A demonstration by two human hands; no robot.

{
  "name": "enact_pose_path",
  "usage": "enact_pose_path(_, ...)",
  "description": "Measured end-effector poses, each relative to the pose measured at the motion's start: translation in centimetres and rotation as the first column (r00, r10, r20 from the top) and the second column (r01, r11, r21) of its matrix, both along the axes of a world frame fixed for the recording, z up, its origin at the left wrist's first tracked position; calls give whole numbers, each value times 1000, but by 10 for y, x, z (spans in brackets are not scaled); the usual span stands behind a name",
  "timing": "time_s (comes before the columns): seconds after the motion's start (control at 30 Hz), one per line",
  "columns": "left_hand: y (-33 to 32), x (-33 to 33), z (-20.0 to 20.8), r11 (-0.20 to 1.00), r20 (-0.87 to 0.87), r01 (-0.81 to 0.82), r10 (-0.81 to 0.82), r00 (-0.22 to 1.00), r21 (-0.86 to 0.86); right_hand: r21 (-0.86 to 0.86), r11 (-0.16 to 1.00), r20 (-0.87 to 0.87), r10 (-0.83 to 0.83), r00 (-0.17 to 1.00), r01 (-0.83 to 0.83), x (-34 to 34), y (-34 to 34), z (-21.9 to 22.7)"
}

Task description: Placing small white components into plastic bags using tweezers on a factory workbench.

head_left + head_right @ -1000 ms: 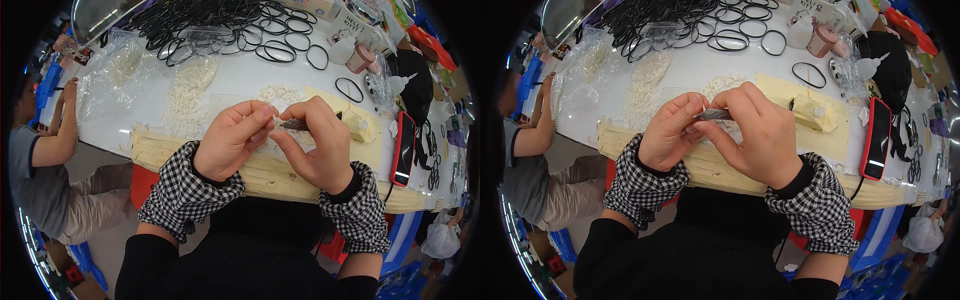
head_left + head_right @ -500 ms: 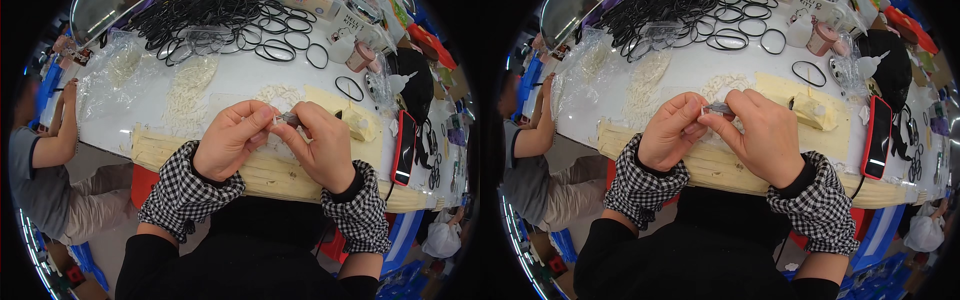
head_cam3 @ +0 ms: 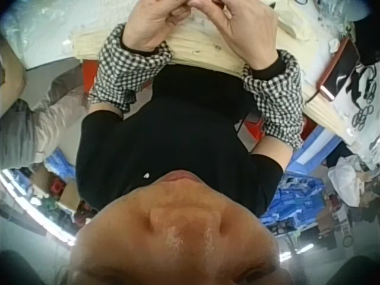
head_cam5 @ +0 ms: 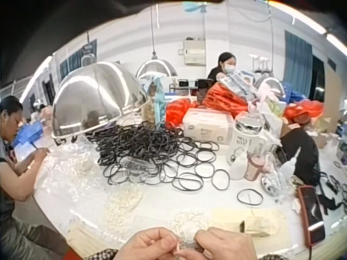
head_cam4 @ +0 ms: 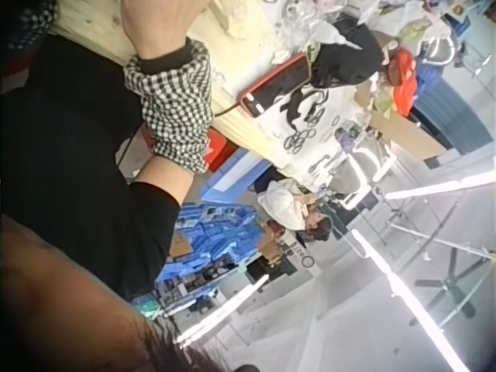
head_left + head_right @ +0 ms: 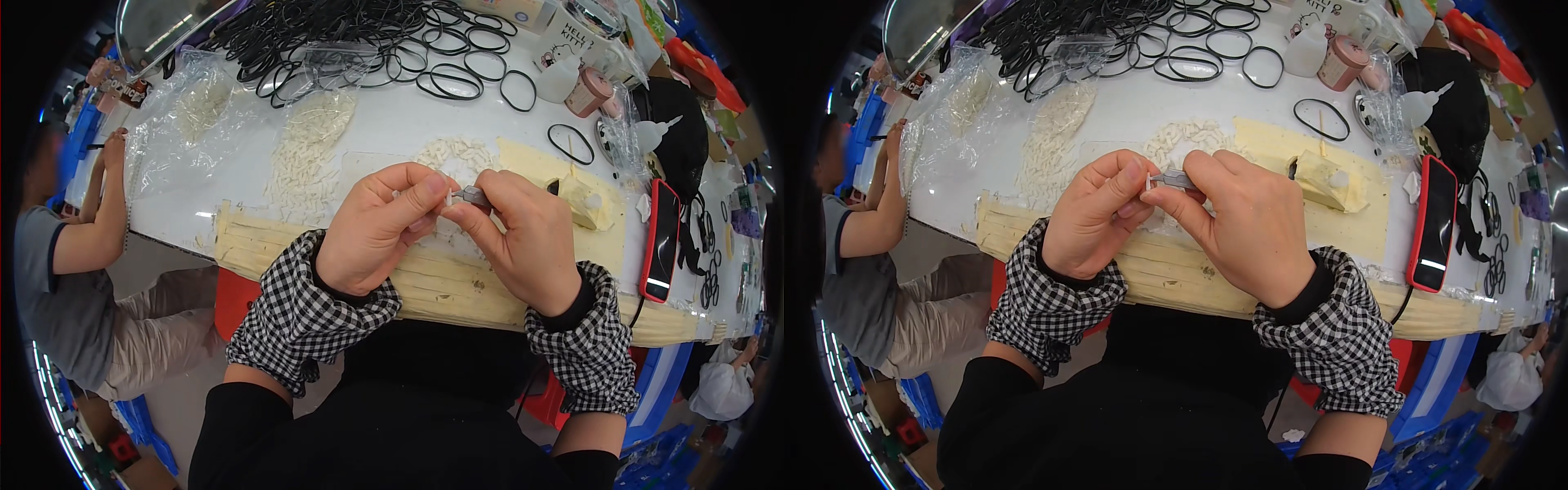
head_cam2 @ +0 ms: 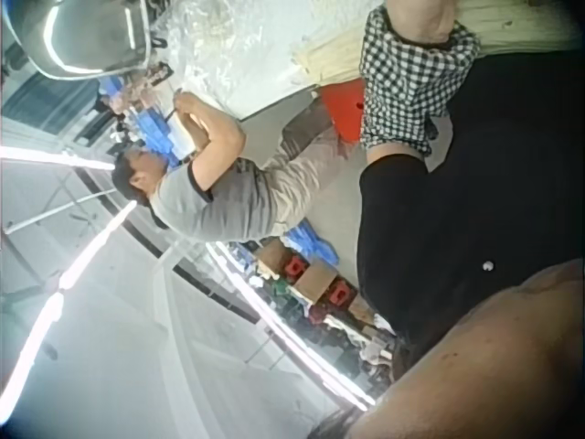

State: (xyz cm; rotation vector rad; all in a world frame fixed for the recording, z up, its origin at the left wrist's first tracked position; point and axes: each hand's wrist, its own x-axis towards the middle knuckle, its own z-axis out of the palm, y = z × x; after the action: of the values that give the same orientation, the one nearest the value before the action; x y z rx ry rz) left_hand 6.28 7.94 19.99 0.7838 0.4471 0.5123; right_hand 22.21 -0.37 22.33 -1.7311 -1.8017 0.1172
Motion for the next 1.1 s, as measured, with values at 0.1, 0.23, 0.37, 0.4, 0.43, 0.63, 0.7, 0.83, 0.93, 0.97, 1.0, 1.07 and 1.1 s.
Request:
enact_pose_path(0.1,0,0,1,1000,-19,-11,12,1000,22,-47,999,26,7,1000,-6,1,-1,1)
enact_pose_path(0.23,0,-1,1,1000,-9,0,0,1000,22,-12,1000,2,6,1000,-6,0,0,0)
enact_pose_path(0.37,1,-1,-3,1000,45,7,-6,999,-15,30,1000,-27,-3,1000,4,-1,0,-2)
enact_pose_path(0.4,1,-2,-3,1000,44,7,-6,999,-14,31,1000,-32,-3,999,4,-1,0,-2)
enact_pose_path(0.43,1,-2,-3,1000,41,5,-4,999,-12,9,1000,-23,2,1000,-2,-1,0,-1)
enact_pose_path(0.63,0,-1,1,1000,-5,3,-3,1000,10,-28,999,-5,17,1000,-17,0,-1,1)
enact_pose_path(0.7,1,-1,-3,1000,36,6,-5,999,-5,7,1000,-21,8,1000,-8,-1,0,0)
enact_pose_path(0.83,1,-1,-1,1000,20,21,-22,1000,10,-1,1000,-18,19,1000,-19,0,0,-1)
enact_pose_path(0.93,0,-1,2,1000,-26,8,-8,1000,22,-37,999,-15,33,999,-34,1,-1,-1)
enact_pose_path(0.97,0,-1,0,999,0,-32,32,999,5,-38,999,-16,29,999,-30,1,0,-2)
enact_pose_path(1.0,1,0,-2,997,26,-73,73,997,-13,-39,999,-17,26,1000,-26,1,0,-2)
enact_pose_path(1.07,5,0,-5,979,76,-173,181,981,-108,28,1000,-38,13,999,-12,2,3,-5)
enact_pose_path(1.1,9,-2,-5,956,93,-233,252,963,-181,61,998,-49,8,999,-5,1,4,-7)
